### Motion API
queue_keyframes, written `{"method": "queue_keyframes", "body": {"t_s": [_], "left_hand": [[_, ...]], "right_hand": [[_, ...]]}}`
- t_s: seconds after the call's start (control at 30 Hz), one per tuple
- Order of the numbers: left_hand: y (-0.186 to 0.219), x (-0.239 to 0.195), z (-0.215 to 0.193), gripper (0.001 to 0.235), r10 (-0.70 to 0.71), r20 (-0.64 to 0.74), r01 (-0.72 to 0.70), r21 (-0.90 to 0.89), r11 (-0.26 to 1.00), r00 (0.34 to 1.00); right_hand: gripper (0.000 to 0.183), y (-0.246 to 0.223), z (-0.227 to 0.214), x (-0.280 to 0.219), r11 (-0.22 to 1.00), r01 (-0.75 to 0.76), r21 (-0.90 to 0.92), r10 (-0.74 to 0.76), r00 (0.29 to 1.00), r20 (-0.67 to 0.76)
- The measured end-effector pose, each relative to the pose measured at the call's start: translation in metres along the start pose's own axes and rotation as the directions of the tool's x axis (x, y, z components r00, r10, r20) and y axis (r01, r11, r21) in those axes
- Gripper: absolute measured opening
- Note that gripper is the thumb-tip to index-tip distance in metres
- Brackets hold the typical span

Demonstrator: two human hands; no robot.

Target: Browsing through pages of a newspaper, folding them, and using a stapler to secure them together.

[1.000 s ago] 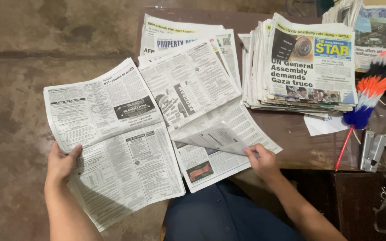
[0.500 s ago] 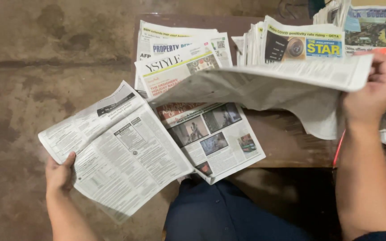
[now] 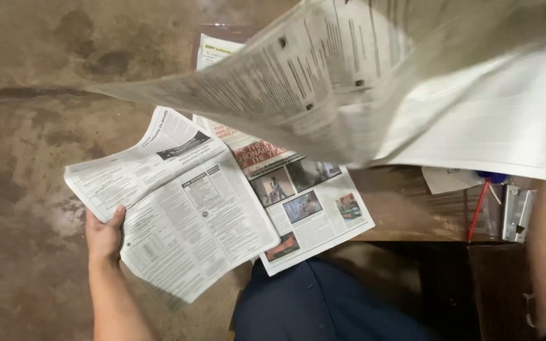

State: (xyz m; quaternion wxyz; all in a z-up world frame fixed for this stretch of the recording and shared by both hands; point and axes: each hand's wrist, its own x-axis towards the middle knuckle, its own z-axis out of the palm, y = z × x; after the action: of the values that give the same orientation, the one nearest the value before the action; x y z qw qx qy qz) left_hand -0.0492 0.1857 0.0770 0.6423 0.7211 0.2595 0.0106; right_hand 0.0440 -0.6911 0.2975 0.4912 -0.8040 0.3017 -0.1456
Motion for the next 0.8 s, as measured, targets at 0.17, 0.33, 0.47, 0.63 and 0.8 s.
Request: {"method": "queue_keyframes", "body": {"t_s": [0.17,0.33,0.47,0.63,0.8], "left_hand": [[-0.048,-0.01,0.01,0.05,0.003,-0.105,-0.004,-0.008,1.0,0.994],[-0.138,-0.024,0.035,0.064,-0.013,-0.218,-0.004,-0.074,0.997,0.976],[-0.165,-0.062,0.054,0.064,-0.13,-0.288,0.082,-0.173,0.981,0.949],[-0.17,-0.066,0.054,0.052,-0.144,-0.318,0.079,-0.209,0.975,0.937],[-0.168,-0.064,0.054,0.052,-0.127,-0.301,0.062,-0.215,0.975,0.945]], "right_hand": [[0.033,0.0,0.159,-0.15,0.984,-0.178,-0.001,0.178,0.982,-0.071],[0.04,0.027,0.248,-0.261,0.891,-0.454,-0.003,0.454,0.89,0.045],[0.052,0.127,0.291,-0.29,0.81,-0.547,-0.209,0.573,0.815,0.086],[0.087,0.233,0.31,-0.291,0.658,-0.497,-0.565,0.658,0.744,0.112],[0.039,0.05,0.287,-0.352,0.537,-0.842,0.051,0.808,0.53,0.257]]}}
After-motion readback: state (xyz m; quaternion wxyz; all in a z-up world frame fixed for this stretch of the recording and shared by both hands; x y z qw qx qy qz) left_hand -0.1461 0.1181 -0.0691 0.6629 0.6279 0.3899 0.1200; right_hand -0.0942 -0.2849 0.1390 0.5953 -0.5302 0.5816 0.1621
